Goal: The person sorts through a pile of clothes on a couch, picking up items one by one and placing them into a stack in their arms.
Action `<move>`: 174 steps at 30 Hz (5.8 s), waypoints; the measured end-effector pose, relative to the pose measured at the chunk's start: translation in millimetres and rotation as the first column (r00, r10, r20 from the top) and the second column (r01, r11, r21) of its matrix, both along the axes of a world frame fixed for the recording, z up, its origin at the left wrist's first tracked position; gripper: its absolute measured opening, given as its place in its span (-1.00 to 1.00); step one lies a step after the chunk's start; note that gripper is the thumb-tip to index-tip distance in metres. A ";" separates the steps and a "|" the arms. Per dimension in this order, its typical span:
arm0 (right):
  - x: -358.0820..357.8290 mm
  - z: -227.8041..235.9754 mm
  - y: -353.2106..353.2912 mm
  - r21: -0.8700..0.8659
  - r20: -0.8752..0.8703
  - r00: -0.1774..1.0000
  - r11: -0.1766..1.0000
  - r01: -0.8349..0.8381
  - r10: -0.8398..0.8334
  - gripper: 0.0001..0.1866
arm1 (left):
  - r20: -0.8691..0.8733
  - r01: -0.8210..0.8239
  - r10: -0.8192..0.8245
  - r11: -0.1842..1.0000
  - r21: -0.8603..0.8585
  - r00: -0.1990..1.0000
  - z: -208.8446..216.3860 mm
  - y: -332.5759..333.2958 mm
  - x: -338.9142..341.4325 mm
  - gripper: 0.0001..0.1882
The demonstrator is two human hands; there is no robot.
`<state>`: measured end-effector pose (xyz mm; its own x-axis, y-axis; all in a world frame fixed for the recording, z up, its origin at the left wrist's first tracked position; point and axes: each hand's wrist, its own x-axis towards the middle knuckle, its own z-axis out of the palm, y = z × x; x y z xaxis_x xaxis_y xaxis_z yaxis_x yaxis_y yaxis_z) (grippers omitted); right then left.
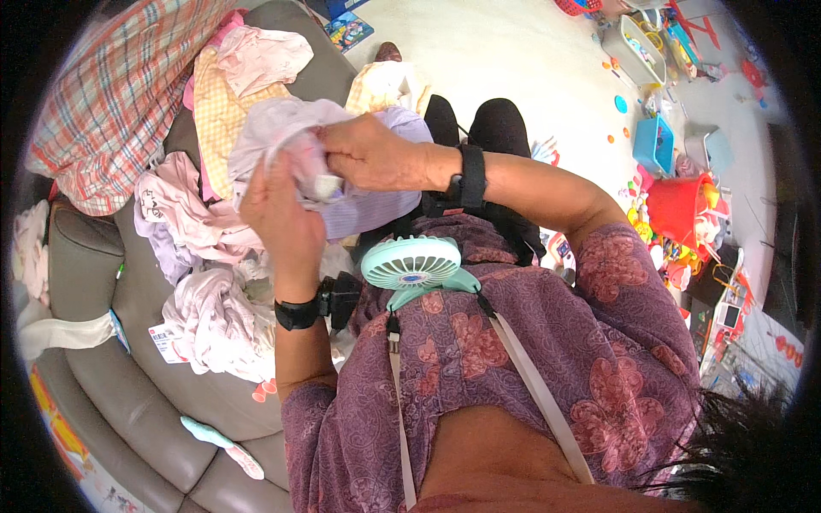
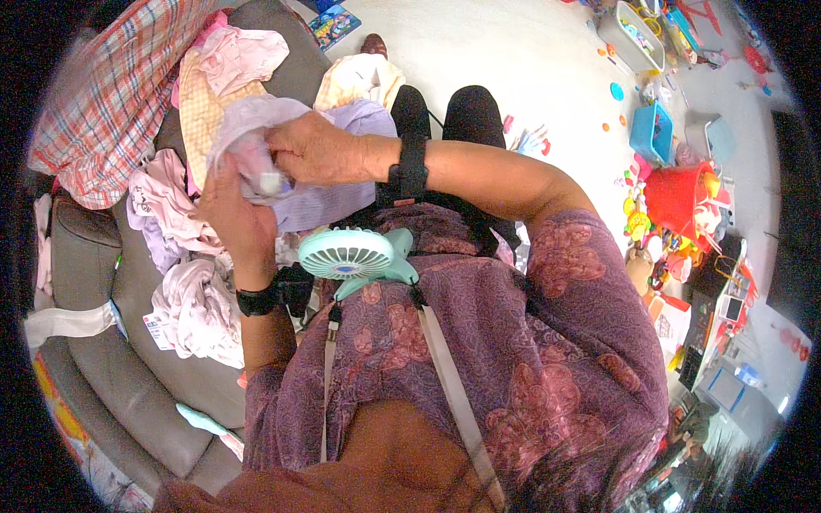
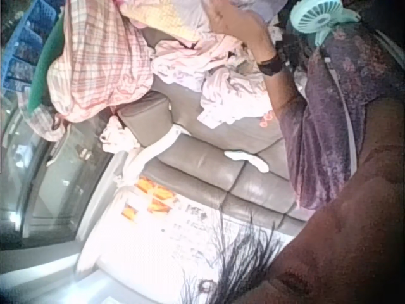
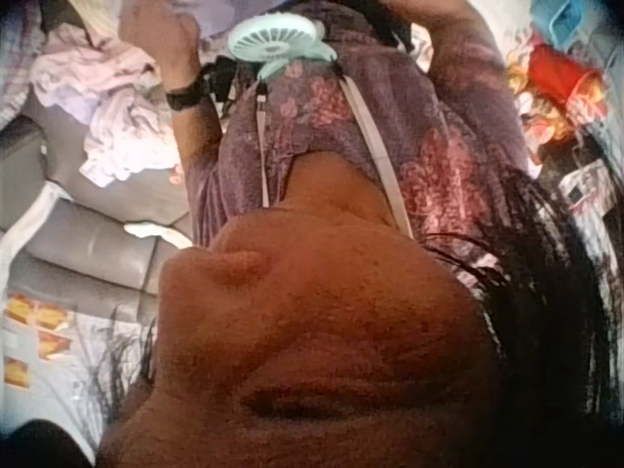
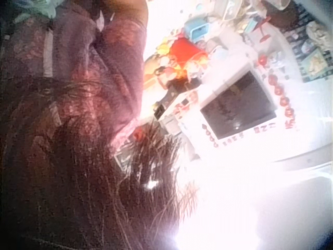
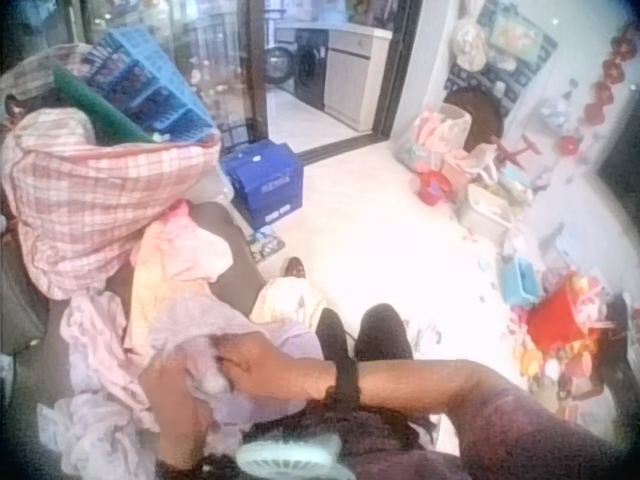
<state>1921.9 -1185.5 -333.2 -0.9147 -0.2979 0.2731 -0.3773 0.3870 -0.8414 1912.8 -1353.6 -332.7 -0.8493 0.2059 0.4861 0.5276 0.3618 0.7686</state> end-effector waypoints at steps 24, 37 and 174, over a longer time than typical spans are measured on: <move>-53.6 -56.4 24.9 0.020 -0.007 0.994 0.994 -0.109 0.110 -0.58 | 0.246 0.078 -0.099 0.993 0.093 0.964 5.8 12.1 10.1 -0.73; -55.9 -34.9 65.0 -0.343 0.286 0.957 0.938 0.055 0.049 -0.54 | 0.580 0.295 -0.385 0.923 0.247 0.718 12.3 16.2 20.8 -0.71; -25.2 101.7 2.6 -0.131 0.003 0.912 0.904 -0.407 0.411 -0.69 | 0.177 0.183 -0.199 0.977 0.106 0.964 20.1 -13.0 -4.1 -0.37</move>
